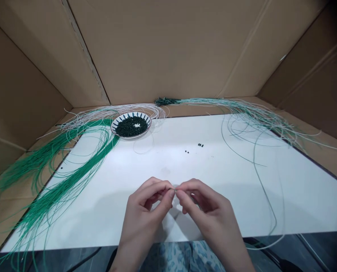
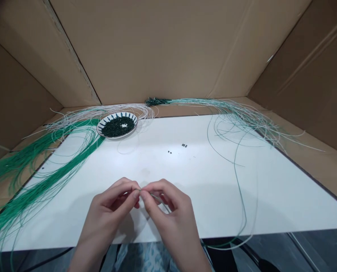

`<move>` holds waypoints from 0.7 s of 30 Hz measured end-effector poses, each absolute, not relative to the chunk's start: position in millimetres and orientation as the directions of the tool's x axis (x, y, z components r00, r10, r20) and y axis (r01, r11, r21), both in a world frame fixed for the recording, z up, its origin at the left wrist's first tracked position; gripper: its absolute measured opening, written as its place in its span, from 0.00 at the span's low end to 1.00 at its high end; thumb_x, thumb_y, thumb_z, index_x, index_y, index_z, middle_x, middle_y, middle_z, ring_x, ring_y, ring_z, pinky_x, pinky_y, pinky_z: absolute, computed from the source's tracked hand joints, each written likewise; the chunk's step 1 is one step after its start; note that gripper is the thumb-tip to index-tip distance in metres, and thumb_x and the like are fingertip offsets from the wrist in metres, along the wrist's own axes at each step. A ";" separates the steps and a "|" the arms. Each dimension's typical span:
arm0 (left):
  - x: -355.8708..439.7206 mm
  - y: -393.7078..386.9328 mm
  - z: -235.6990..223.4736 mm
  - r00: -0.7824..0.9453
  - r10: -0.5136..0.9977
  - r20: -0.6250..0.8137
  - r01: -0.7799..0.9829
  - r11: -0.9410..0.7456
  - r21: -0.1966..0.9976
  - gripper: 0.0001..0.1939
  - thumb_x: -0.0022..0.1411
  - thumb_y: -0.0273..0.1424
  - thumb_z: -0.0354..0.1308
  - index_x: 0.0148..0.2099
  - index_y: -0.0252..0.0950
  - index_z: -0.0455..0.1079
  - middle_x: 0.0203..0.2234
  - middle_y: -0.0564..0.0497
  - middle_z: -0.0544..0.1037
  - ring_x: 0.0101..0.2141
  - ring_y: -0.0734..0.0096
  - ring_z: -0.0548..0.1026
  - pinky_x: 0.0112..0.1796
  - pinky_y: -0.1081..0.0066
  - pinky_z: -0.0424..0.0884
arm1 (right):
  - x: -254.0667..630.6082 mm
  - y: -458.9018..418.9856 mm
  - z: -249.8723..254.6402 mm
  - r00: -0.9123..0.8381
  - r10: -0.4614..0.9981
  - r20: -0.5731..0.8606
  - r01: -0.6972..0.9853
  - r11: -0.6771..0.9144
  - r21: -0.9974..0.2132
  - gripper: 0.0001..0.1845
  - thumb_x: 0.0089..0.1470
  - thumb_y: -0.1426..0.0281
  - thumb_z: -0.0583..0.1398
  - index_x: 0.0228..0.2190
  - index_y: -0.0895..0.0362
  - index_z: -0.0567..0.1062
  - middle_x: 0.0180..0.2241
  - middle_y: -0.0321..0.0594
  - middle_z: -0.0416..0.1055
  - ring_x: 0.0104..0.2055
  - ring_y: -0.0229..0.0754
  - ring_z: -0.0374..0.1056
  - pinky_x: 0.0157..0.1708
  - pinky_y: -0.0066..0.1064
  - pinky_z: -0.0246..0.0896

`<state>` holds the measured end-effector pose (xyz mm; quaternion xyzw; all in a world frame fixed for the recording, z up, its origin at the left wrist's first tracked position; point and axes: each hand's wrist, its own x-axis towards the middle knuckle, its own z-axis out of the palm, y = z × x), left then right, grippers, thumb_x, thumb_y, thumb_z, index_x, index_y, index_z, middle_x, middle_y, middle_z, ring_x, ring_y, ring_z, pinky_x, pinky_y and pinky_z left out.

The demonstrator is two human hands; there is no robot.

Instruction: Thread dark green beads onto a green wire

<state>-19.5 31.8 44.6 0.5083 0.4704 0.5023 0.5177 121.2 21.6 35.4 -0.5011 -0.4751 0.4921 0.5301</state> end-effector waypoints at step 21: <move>-23.1 20.1 58.4 0.173 0.984 0.037 -0.274 0.012 0.962 0.08 0.58 0.38 0.71 0.42 0.50 0.85 0.29 0.53 0.78 0.32 0.73 0.73 0.35 0.76 0.69 | 111.1 -4.0 69.1 0.210 0.970 0.122 -0.067 0.139 -0.988 0.07 0.54 0.70 0.66 0.25 0.51 0.77 0.27 0.31 0.79 0.32 0.36 0.73 0.35 0.21 0.70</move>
